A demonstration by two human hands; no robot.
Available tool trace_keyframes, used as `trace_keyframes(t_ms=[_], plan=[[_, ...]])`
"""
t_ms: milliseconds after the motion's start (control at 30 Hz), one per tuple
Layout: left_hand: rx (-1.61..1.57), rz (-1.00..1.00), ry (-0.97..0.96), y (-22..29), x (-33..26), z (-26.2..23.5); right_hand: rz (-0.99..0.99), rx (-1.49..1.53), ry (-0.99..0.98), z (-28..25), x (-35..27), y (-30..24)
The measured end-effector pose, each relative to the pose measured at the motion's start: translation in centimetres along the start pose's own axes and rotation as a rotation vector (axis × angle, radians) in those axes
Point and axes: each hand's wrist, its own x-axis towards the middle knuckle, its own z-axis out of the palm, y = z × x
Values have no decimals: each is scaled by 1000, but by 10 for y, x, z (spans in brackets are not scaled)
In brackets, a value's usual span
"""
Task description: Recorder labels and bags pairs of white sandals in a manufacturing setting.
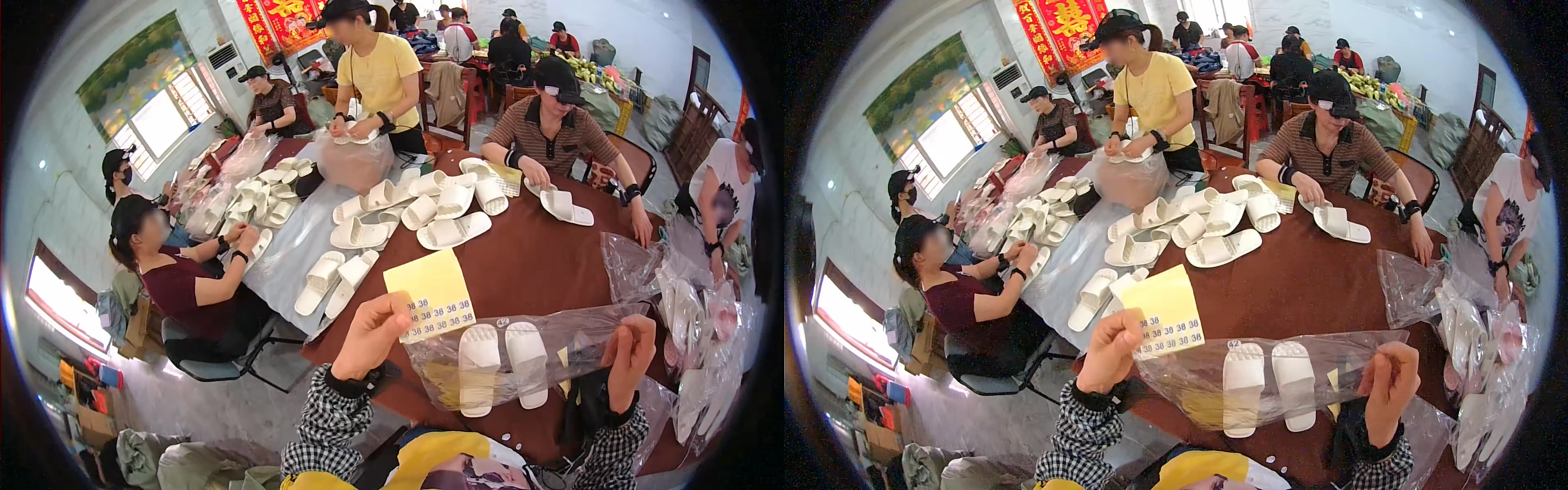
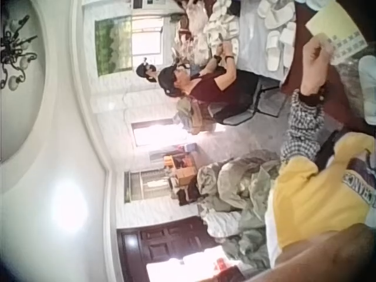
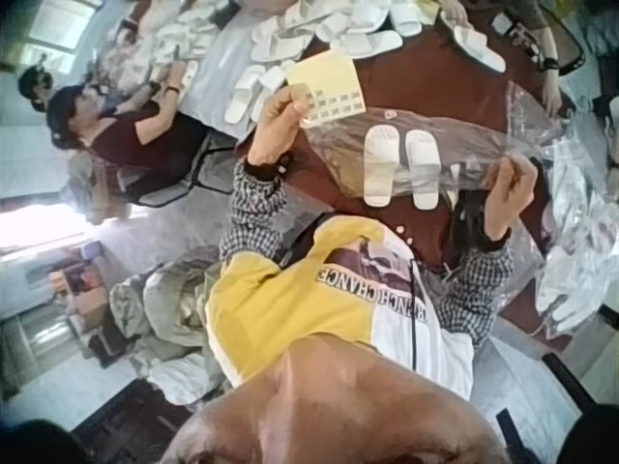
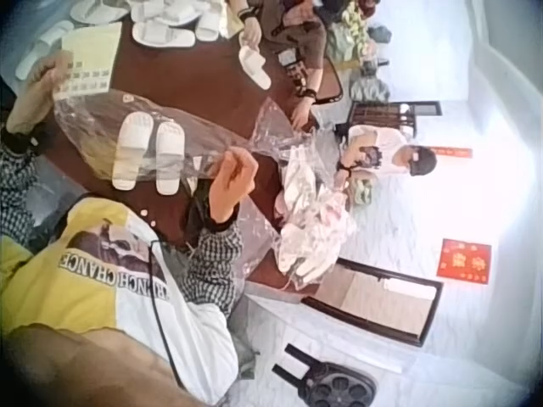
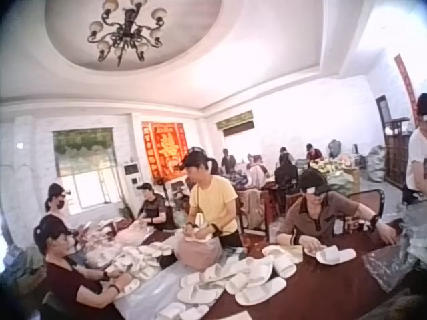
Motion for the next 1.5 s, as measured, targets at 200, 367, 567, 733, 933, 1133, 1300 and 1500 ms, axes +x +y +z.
trace_keyframes(t_ms=[200,367,567,733,933,1133,1300,1500], plan=[[-313,-131,-199,-30,11,3,194,131,100,11,2,2],[-130,-267,-228,-46,3,13,268,41,45,1,-8,23],[-172,-398,-114,-51,15,32,466,54,-86,-16,-8,34],[-311,-372,226,-83,25,17,624,704,-147,-17,-31,64],[-506,-375,434,-117,35,3,819,512,-533,-2,-89,94],[-340,-341,274,-104,36,-16,869,310,-484,-13,-90,87],[-60,-334,257,-112,42,-38,786,212,-501,-39,-71,84],[-138,-398,242,-128,46,-14,757,46,-324,-88,-66,72]])
